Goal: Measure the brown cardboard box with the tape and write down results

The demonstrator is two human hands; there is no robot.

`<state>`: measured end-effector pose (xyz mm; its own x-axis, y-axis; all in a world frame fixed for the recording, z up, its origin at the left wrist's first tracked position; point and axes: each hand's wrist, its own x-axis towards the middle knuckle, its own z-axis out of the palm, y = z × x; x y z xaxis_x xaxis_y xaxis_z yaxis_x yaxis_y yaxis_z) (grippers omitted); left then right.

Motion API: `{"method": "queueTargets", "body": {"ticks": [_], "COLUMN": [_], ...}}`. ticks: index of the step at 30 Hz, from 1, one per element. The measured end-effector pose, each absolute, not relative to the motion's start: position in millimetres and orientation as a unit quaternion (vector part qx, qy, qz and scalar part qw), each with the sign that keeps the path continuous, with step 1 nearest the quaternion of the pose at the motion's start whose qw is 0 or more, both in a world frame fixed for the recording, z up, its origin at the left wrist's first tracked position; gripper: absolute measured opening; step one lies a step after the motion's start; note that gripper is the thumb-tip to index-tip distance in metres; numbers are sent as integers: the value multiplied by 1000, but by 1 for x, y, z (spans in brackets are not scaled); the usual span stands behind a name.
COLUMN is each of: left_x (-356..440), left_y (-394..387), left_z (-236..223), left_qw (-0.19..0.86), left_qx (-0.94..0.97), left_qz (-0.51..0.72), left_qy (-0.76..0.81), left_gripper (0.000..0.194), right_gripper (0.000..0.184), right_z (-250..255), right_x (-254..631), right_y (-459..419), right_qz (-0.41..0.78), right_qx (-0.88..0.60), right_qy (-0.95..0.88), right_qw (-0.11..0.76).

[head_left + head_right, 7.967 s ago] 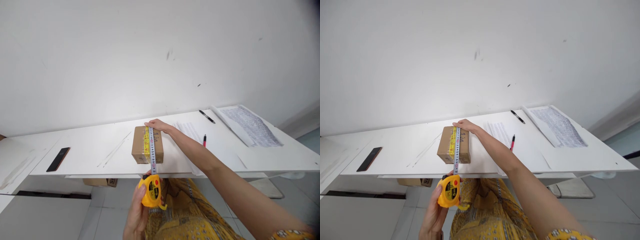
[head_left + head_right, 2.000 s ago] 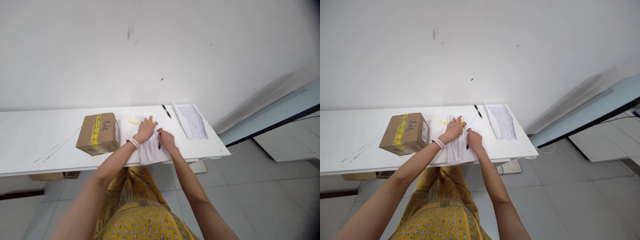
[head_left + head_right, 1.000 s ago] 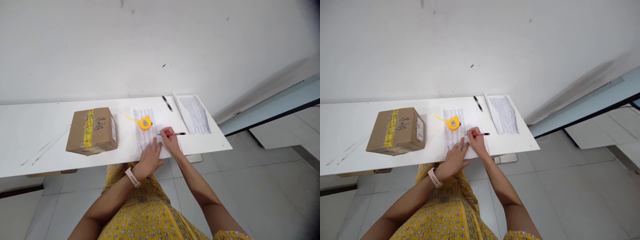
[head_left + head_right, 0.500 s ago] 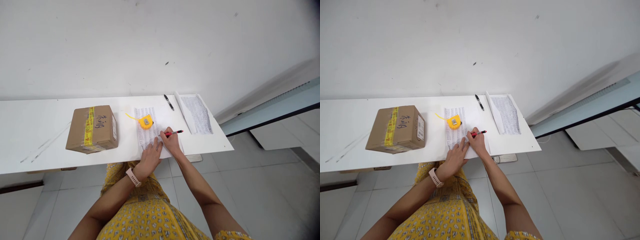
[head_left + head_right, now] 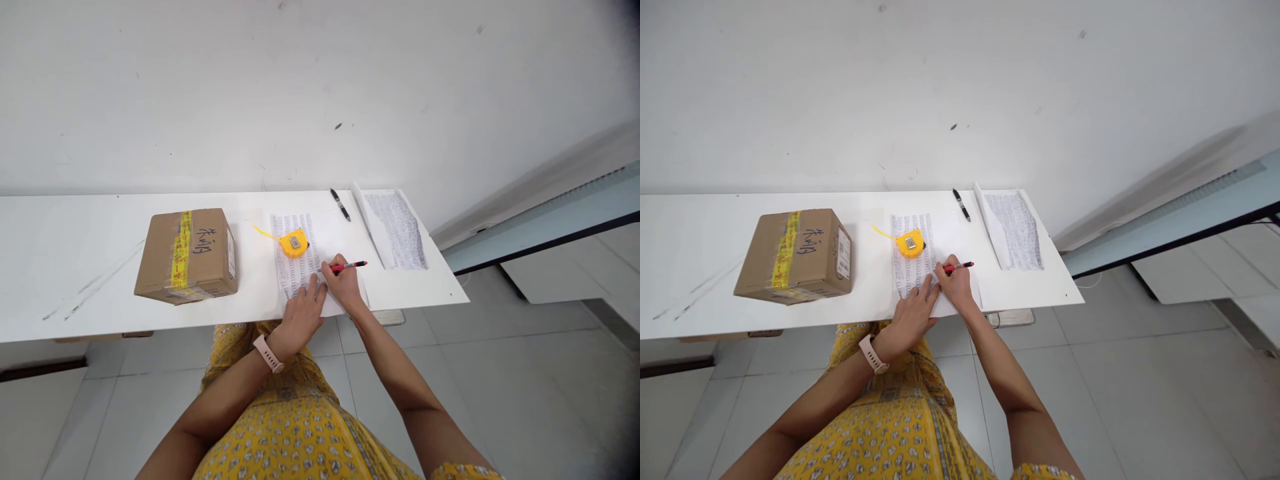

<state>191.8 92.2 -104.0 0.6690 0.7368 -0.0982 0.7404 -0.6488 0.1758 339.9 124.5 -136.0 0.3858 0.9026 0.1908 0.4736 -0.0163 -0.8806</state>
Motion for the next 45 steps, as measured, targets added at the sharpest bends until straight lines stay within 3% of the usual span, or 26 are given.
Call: {"method": "queueTargets", "body": {"ticks": [45], "left_x": [193], "left_y": [93], "left_z": [-98], "left_qw": [76], "left_qx": [908], "left_qz": [-43], "left_qy": [409], "left_gripper": [75], "right_gripper": [26], "right_z": [-136], "right_x": [341], "right_y": [125], "right_qz": [198], "right_qx": [-684], "right_qy": [-492], "right_qw": [501]}}
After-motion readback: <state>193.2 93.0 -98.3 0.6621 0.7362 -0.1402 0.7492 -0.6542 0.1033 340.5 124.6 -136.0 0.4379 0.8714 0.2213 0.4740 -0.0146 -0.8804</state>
